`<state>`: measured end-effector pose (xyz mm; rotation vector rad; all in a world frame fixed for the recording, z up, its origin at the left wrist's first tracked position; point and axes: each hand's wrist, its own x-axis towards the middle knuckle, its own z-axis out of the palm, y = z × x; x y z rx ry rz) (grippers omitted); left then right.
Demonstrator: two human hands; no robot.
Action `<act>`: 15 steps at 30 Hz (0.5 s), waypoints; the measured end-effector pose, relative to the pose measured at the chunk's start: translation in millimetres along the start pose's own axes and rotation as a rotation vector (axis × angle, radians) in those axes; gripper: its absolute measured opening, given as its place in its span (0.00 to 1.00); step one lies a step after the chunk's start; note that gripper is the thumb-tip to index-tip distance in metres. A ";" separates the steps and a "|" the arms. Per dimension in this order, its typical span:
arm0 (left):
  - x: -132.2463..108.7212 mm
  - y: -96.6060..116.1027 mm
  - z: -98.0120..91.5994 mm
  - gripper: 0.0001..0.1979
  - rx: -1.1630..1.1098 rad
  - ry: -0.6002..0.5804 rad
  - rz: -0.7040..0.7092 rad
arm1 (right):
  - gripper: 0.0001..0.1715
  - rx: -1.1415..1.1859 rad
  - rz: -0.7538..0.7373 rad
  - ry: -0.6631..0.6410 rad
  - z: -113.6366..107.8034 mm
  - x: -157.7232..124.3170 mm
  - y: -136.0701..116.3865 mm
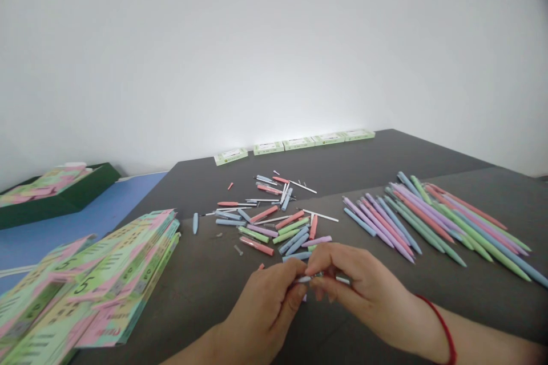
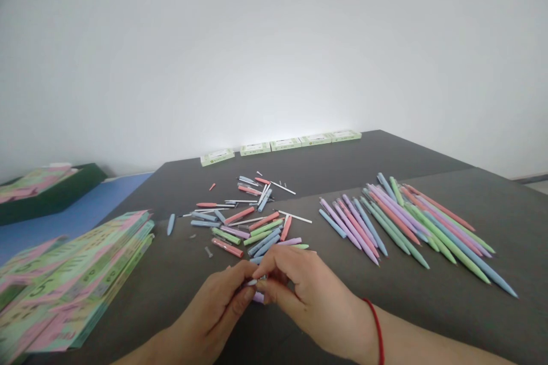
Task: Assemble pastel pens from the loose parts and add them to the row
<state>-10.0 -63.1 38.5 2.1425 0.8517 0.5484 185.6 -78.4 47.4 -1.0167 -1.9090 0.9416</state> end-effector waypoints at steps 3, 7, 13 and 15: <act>-0.5 1.8 1.0 0.11 0.045 0.007 0.033 | 0.02 0.065 0.020 0.021 7.4 -0.5 2.8; -1.5 -1.2 -4.3 0.13 0.002 0.038 0.007 | 0.10 0.156 0.075 0.020 10.2 -0.4 7.8; -0.4 -10.9 -8.8 0.14 -0.208 0.181 -0.079 | 0.11 -0.445 0.079 -0.109 17.0 3.7 18.0; 1.0 -13.0 -5.4 0.14 -0.278 0.179 -0.083 | 0.09 -0.668 0.043 -0.186 25.8 5.2 21.3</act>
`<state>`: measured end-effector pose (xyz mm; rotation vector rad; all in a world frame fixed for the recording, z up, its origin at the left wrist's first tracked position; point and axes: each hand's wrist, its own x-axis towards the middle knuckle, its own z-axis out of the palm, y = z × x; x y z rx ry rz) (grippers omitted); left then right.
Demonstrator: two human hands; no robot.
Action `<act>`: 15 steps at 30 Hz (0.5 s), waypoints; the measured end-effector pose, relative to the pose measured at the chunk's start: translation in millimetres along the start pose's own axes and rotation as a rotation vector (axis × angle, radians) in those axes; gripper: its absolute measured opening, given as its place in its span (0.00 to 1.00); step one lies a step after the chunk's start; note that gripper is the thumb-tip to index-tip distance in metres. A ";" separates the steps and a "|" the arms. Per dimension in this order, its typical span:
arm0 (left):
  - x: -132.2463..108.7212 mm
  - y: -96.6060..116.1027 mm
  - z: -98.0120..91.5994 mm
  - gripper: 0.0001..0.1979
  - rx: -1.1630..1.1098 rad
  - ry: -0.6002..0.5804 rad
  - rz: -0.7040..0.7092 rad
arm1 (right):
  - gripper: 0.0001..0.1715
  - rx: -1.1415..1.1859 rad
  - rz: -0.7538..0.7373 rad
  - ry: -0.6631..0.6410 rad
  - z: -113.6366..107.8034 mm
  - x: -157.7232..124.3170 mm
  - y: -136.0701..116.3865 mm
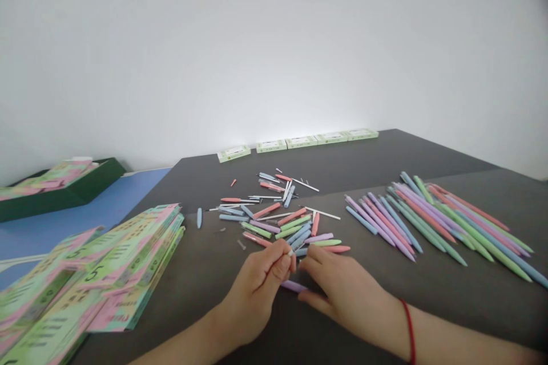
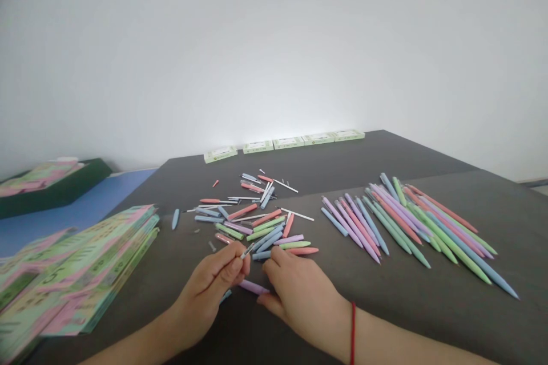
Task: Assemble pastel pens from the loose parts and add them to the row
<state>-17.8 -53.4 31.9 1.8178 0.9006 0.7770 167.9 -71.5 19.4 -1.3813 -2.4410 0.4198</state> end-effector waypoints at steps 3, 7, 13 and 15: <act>0.7 -4.7 4.8 0.14 -0.097 0.012 -0.041 | 0.04 -0.153 -0.019 -0.059 10.0 3.5 -3.5; 1.5 -12.1 5.1 0.13 -0.239 0.088 -0.096 | 0.03 0.080 0.108 0.012 5.9 5.5 3.1; 7.5 -14.9 3.3 0.15 -0.373 0.148 -0.129 | 0.12 1.590 0.460 -0.138 -16.4 8.0 18.6; 6.5 -12.9 6.3 0.15 -0.354 0.119 -0.125 | 0.12 1.964 0.493 -0.141 -16.5 7.8 18.9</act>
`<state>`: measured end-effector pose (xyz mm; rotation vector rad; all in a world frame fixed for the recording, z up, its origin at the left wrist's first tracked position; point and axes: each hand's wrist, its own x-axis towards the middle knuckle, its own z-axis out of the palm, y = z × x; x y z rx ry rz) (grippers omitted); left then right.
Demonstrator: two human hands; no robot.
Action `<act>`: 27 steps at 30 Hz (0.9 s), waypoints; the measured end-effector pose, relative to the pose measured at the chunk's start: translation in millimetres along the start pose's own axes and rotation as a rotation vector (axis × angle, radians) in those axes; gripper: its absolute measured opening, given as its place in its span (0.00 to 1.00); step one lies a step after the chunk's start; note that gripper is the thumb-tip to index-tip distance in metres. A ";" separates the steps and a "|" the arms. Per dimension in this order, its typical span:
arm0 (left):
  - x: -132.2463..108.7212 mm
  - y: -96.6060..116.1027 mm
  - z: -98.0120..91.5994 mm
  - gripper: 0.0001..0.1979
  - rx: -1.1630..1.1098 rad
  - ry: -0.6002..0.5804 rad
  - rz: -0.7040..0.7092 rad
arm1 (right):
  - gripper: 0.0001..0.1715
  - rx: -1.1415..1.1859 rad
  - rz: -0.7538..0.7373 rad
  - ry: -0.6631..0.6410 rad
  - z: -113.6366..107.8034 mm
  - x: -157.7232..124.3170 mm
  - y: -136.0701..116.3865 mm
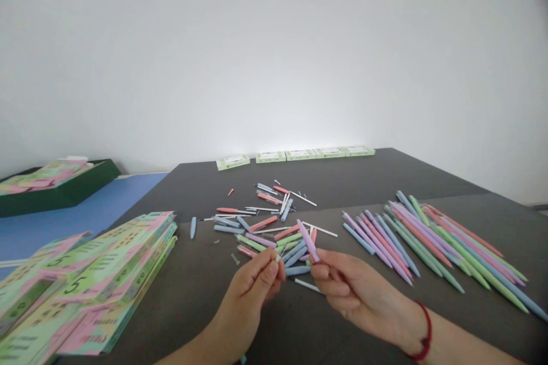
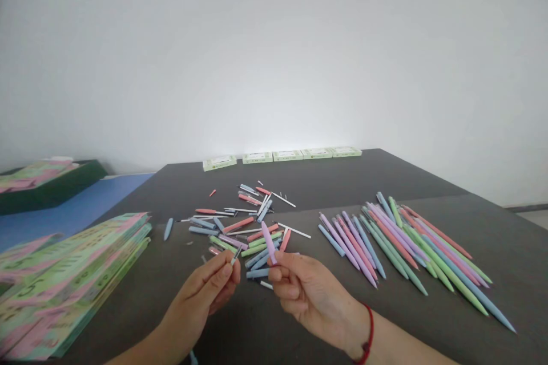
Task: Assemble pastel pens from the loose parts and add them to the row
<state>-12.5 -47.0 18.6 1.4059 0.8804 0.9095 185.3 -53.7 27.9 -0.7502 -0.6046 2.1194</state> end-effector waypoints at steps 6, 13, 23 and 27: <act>-14.1 -7.4 8.1 0.17 0.552 -0.272 0.491 | 0.11 0.269 -0.019 -0.061 1.4 0.0 6.3; 13.7 -10.9 1.3 0.10 0.854 -0.235 0.575 | 0.11 0.026 -0.154 -0.008 -7.5 21.8 -21.9; 103.9 -4.9 -4.6 0.19 0.223 0.311 0.248 | 0.08 -0.085 -0.134 -0.007 0.2 70.3 -38.7; 102.1 -3.7 -1.3 0.21 0.112 0.301 0.170 | 0.10 -0.177 -0.072 -0.043 7.3 75.2 -34.6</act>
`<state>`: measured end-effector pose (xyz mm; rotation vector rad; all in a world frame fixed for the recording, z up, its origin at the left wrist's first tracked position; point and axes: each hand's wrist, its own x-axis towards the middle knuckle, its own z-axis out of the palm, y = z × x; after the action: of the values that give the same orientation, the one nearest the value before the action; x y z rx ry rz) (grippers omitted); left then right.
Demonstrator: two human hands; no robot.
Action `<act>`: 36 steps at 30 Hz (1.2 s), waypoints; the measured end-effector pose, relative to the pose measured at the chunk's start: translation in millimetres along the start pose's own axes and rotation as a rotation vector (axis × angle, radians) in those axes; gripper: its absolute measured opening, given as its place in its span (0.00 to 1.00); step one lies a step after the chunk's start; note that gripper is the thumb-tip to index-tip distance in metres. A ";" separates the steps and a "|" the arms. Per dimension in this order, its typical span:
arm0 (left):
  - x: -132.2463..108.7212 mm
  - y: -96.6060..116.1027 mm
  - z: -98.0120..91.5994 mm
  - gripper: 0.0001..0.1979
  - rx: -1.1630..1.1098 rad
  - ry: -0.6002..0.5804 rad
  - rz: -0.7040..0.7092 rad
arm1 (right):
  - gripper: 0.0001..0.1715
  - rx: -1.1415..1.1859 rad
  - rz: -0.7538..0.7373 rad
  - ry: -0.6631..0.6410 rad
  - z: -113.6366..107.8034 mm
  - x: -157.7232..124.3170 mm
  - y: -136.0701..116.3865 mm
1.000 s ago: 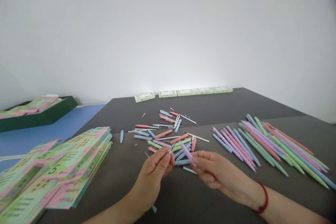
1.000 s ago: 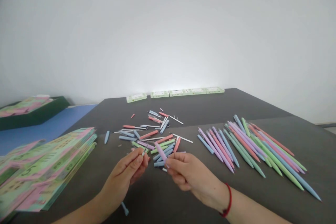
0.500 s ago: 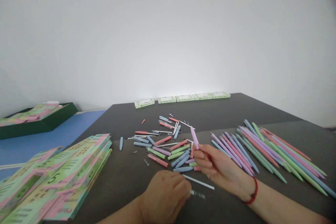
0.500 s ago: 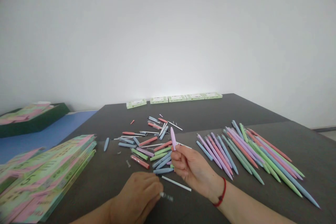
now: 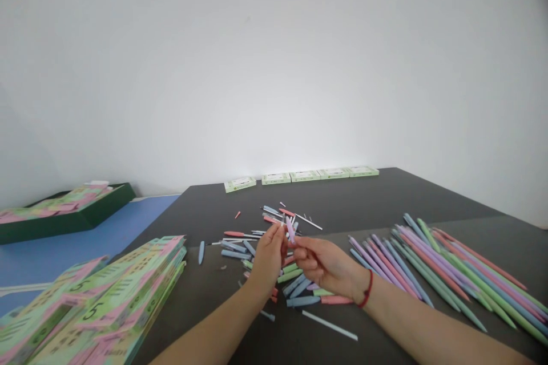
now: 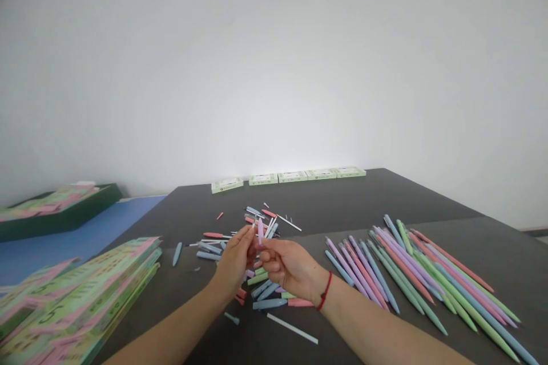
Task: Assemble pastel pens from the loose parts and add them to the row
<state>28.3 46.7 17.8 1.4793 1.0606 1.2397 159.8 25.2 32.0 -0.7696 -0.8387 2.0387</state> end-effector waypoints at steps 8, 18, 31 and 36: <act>0.7 1.2 -2.3 0.16 0.018 -0.096 -0.083 | 0.15 -0.270 0.036 0.017 -3.3 0.0 2.0; 5.9 -3.1 -8.3 0.20 -0.014 -0.140 -0.075 | 0.16 -0.048 -0.123 -0.030 -19.4 4.9 -16.0; -26.4 63.8 -10.1 0.16 0.265 -0.282 0.097 | 0.05 0.308 -0.169 -0.309 -5.5 -25.4 -42.2; -29.0 70.6 -5.4 0.16 0.155 -0.327 0.056 | 0.03 0.410 -0.152 -0.328 0.6 -30.8 -41.7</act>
<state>23.4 3.6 80.8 1.7699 0.9148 0.9265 192.9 19.2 71.4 -0.1430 -0.5993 2.1297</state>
